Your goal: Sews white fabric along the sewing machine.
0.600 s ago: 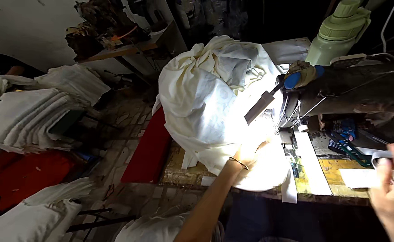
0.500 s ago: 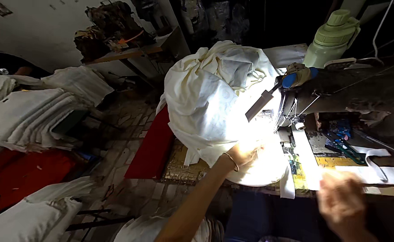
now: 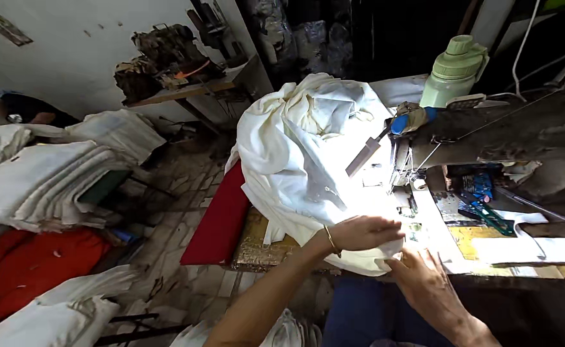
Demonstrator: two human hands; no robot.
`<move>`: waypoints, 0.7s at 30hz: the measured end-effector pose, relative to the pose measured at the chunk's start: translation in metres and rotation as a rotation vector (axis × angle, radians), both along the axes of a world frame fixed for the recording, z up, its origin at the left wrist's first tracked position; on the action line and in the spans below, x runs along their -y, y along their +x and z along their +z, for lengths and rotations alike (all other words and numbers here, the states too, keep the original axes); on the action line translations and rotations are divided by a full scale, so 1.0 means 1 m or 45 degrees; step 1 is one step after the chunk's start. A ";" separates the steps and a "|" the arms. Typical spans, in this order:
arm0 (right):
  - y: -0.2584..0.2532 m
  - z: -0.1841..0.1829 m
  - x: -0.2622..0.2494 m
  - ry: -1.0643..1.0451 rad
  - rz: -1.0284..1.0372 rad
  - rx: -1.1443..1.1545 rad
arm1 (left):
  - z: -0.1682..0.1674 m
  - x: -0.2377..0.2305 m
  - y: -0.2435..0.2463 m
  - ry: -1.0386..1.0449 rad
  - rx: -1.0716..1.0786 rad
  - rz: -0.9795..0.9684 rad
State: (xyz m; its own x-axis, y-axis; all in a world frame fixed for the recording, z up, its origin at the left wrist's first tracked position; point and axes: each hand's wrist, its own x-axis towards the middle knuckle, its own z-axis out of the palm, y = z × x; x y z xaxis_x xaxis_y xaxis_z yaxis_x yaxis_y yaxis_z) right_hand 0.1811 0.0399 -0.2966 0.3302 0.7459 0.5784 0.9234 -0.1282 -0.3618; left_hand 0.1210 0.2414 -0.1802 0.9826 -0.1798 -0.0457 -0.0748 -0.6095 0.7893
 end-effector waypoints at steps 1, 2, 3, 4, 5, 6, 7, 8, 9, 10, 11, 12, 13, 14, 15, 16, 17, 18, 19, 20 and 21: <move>0.003 -0.001 -0.001 0.013 0.021 -0.062 | 0.000 -0.002 0.004 -0.020 -0.062 0.054; 0.007 0.001 0.001 0.033 0.056 -0.149 | 0.000 -0.004 0.007 -0.013 -0.110 0.086; 0.011 0.004 0.005 0.068 0.114 -0.281 | -0.005 -0.007 0.010 0.033 -0.168 0.049; 0.016 0.010 0.009 0.116 0.179 -0.422 | -0.011 -0.014 0.011 0.126 -0.244 -0.029; 0.020 0.017 0.013 0.163 0.238 -0.542 | -0.017 -0.021 0.009 0.272 -0.335 -0.089; 0.025 0.023 0.017 0.188 0.271 -0.605 | -0.021 -0.029 0.004 0.423 -0.423 -0.104; 0.030 0.028 0.020 0.185 0.282 -0.629 | -0.017 -0.033 0.000 0.579 -0.522 -0.056; 0.033 0.029 0.023 0.158 0.267 -0.643 | -0.006 -0.037 0.002 0.744 -0.655 -0.015; 0.032 0.024 0.024 0.103 0.240 -0.646 | 0.004 -0.041 0.007 0.911 -0.771 0.001; 0.030 0.015 0.024 0.041 0.211 -0.615 | 0.012 -0.045 0.012 1.034 -0.915 0.033; 0.027 0.004 0.024 -0.013 0.203 -0.562 | 0.017 -0.045 0.013 1.083 -0.979 0.089; 0.024 -0.008 0.023 -0.017 0.210 -0.481 | 0.022 -0.041 0.009 1.097 -0.966 0.093; 0.021 -0.017 0.022 0.014 0.196 -0.384 | 0.025 -0.034 0.001 1.109 -0.882 0.022; 0.017 -0.022 0.023 0.044 0.173 -0.311 | 0.032 -0.024 -0.011 1.076 -0.815 -0.055; 0.011 -0.026 0.024 0.058 0.147 -0.276 | 0.037 -0.012 -0.028 1.028 -0.675 -0.112; 0.007 -0.027 0.024 0.064 0.114 -0.256 | 0.039 -0.001 -0.043 1.004 -0.471 -0.154; 0.004 -0.026 0.023 0.066 0.082 -0.243 | 0.036 0.008 -0.056 1.024 -0.195 -0.168; 0.001 -0.024 0.021 0.055 0.057 -0.244 | 0.029 0.014 -0.064 1.064 0.081 -0.168; -0.002 -0.023 0.019 0.053 0.046 -0.251 | 0.022 0.020 -0.068 1.047 0.258 -0.168; -0.005 -0.023 0.020 0.064 0.045 -0.261 | 0.015 0.024 -0.069 0.980 0.332 -0.183; -0.010 -0.022 0.023 0.074 0.047 -0.280 | 0.009 0.028 -0.069 0.892 0.337 -0.203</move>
